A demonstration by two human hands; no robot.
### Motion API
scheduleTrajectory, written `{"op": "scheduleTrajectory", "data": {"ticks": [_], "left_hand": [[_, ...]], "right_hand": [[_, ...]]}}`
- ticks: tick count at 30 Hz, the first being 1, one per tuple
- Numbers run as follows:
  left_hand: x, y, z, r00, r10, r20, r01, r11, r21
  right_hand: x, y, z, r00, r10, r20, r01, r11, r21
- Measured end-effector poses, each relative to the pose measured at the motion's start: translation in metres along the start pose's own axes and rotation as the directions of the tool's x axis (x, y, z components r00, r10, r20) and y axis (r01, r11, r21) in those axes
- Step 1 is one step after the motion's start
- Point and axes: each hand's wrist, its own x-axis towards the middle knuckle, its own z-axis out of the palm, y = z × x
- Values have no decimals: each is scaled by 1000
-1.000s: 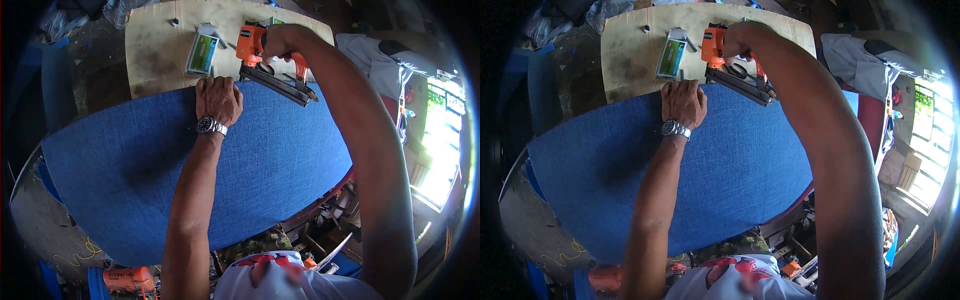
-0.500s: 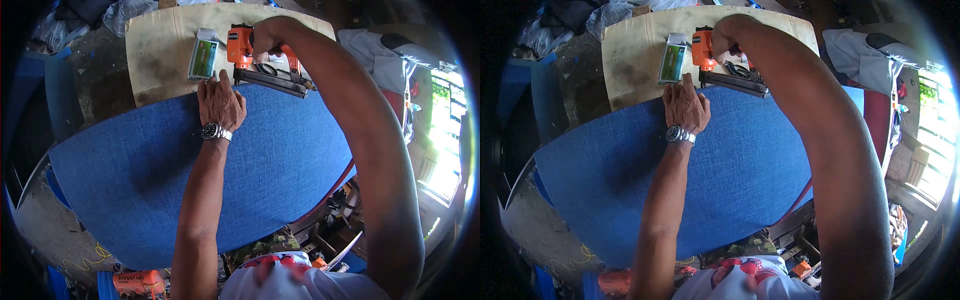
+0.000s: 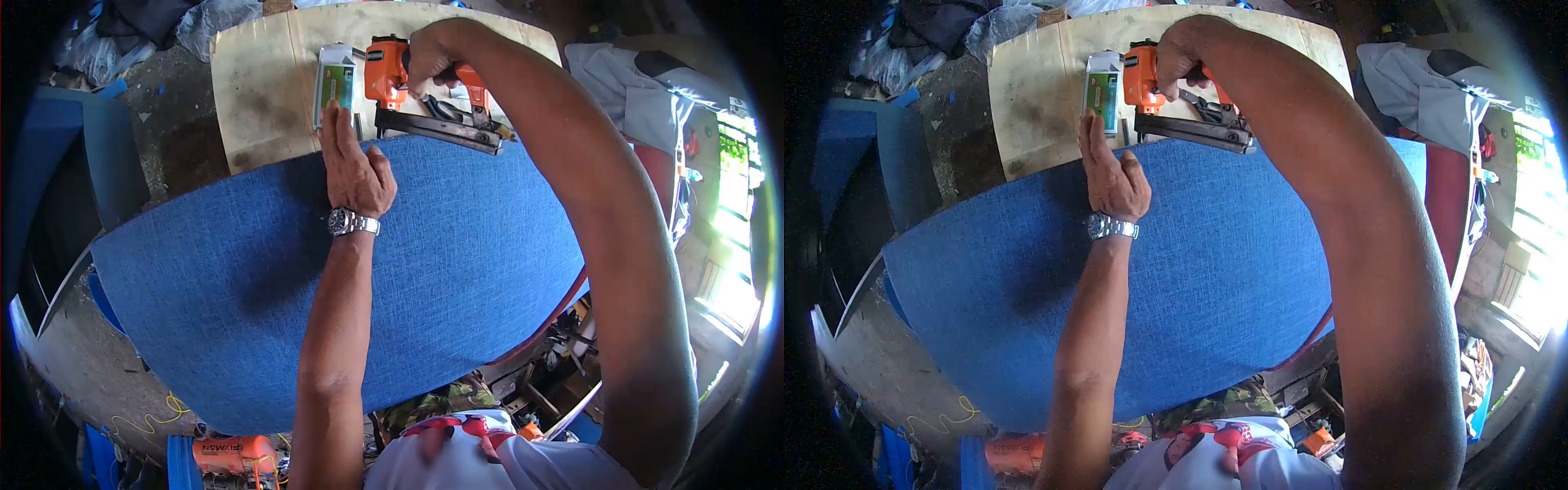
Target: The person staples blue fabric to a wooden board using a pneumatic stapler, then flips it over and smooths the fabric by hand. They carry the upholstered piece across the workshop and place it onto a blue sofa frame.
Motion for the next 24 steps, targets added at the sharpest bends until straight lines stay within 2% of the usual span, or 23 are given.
{"op": "scheduleTrajectory", "data": {"ticks": [1,4,5,6,8,9,10,12,13,14,15,16,18,20,21,22,23,24], "left_hand": [[1,0,0,1000,11,-23,-12,999,-41],[-2,-6,3,997,17,-74,-24,995,-101],[-2,-8,4,996,29,-88,-39,993,-108],[-1,-8,3,991,50,-122,-65,991,-121],[-1,-10,2,993,62,-102,-74,991,-114],[0,-11,2,993,70,-95,-80,991,-109],[1,-9,2,992,65,-113,-79,988,-130],[0,1,-3,987,157,-22,-157,988,10],[-2,10,-4,979,201,34,-203,976,79],[-5,20,-6,939,338,60,-343,934,101],[-14,34,-7,885,393,248,-415,909,41],[-28,48,-6,792,435,429,-470,882,-28],[-87,81,11,607,414,679,-428,890,-161],[-139,114,24,541,368,756,-483,872,-78],[-133,123,33,536,313,784,-489,872,-14],[-119,132,43,531,252,809,-488,871,49],[-110,138,54,530,183,828,-484,867,117],[-102,138,69,590,175,789,-486,856,173]], "right_hand": [[-6,3,-1,1000,-23,-1,23,999,-22],[-57,29,23,976,-86,-201,121,979,167],[-65,51,44,943,-141,-303,215,949,229],[-89,68,58,932,-199,-302,292,908,302],[-134,102,111,882,-154,-445,350,847,401],[-167,107,138,879,-90,-469,291,879,377],[-195,113,166,880,-66,-470,315,822,474],[-248,120,221,947,85,-310,180,658,731],[-260,130,267,874,25,-485,336,690,641],[-274,132,308,843,57,-535,337,718,609],[-275,136,365,757,94,-646,379,743,552],[-287,130,392,839,208,-502,214,723,657],[-296,119,451,819,316,-479,109,734,671],[-301,117,506,754,283,-592,207,753,624],[-303,116,528,736,279,-617,221,762,608],[-307,113,537,800,287,-527,166,738,654],[-312,110,545,812,274,-515,167,737,655],[-309,111,549,816,255,-518,179,741,647]]}}
